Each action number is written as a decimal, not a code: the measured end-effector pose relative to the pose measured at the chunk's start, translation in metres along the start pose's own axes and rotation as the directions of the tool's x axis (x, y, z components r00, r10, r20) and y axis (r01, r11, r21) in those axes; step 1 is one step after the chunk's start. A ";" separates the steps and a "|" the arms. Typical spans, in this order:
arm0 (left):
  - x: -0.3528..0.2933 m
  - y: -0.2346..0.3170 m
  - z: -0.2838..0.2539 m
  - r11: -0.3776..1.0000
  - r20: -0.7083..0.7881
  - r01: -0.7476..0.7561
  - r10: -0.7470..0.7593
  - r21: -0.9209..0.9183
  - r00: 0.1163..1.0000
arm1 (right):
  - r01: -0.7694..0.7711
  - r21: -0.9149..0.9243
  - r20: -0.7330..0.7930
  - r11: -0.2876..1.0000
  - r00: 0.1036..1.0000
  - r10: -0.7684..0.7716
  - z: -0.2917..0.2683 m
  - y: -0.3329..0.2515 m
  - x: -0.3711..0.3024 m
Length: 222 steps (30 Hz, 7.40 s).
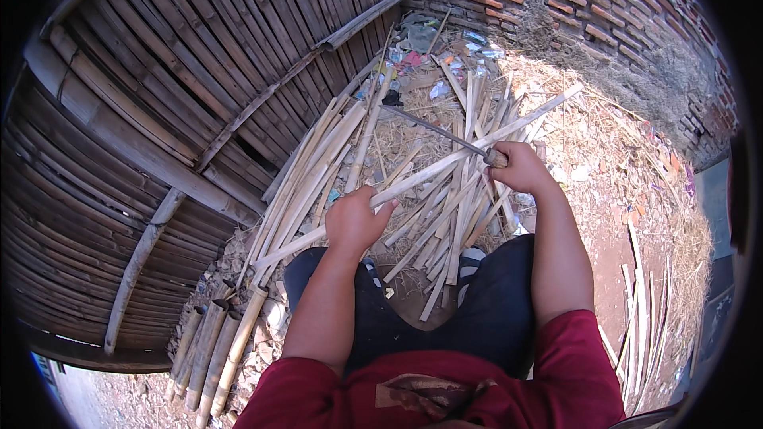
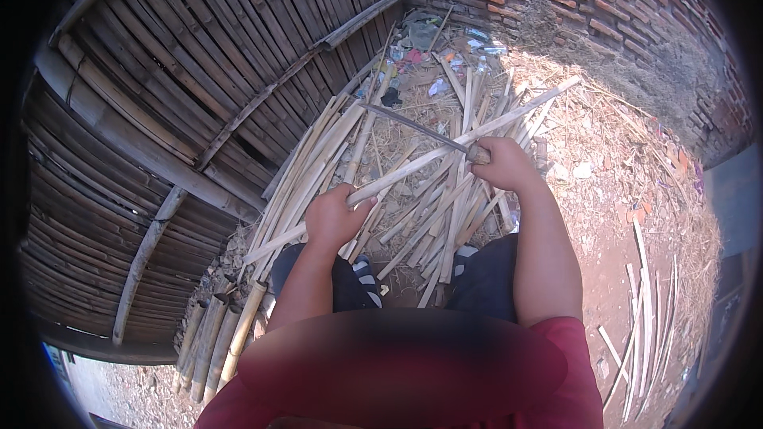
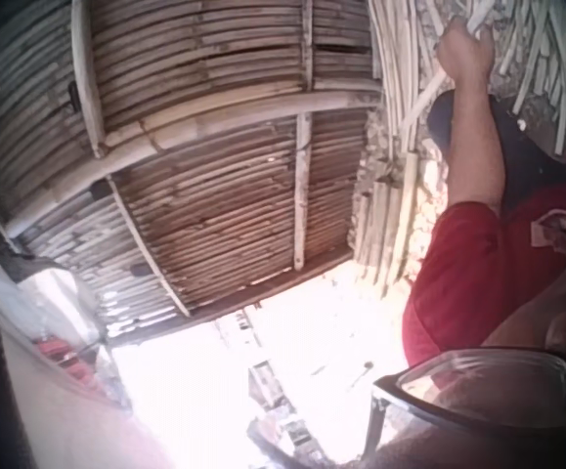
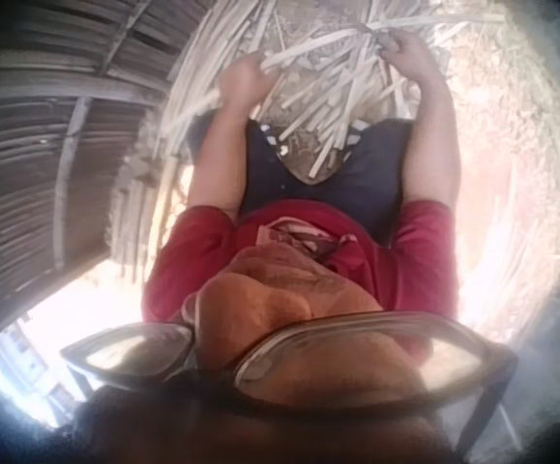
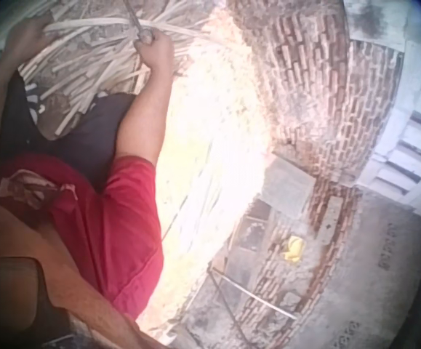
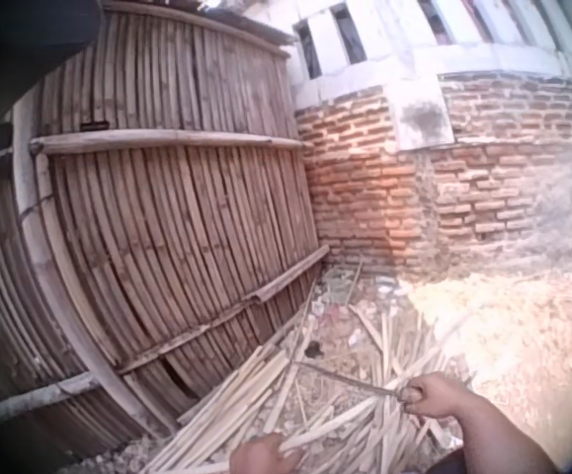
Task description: The person shaves a bamboo stick using a knife by scraping the blade along the length of the wood. They hold the stick with one hand and the knife with the other while sitting near a pile of bamboo shavings.
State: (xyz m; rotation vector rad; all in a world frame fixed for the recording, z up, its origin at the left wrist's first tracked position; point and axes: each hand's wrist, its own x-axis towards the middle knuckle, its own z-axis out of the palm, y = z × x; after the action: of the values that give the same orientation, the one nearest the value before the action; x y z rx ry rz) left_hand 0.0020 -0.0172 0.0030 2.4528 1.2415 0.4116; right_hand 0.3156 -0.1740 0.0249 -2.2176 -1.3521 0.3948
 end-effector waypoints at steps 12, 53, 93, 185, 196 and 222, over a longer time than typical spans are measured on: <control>-0.001 -0.007 0.004 1.000 -0.021 0.012 -0.012 0.024 1.000 | 0.124 -0.125 0.121 0.984 0.987 -0.109 0.017 -0.036 -0.002; -0.002 -0.008 0.004 0.995 0.054 -0.102 0.101 0.016 0.993 | 0.050 -0.102 0.135 0.994 0.990 -0.036 0.018 -0.008 0.006; -0.007 -0.003 0.006 0.972 0.458 -0.223 0.165 0.074 0.874 | 0.186 -0.253 0.455 0.949 0.889 -0.053 0.058 -0.022 0.016; 0.000 -0.008 0.005 0.993 -0.142 0.010 -0.027 -0.116 0.990 | -0.051 0.119 -0.178 0.992 0.981 0.072 -0.002 0.015 -0.001; -0.001 -0.010 0.008 0.994 -0.111 0.020 -0.032 -0.108 0.993 | 0.096 -0.027 0.032 0.995 0.995 -0.095 0.012 -0.023 -0.004; -0.003 -0.003 0.001 0.999 0.079 -0.031 0.030 0.010 0.996 | 0.135 -0.134 0.193 0.982 0.975 -0.107 0.018 -0.030 -0.001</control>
State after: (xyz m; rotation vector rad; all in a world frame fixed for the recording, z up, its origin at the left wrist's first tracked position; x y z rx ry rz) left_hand -0.0013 -0.0180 0.0009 2.4756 1.1784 0.3128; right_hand 0.2845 -0.1585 0.0266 -2.2459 -1.6547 0.4811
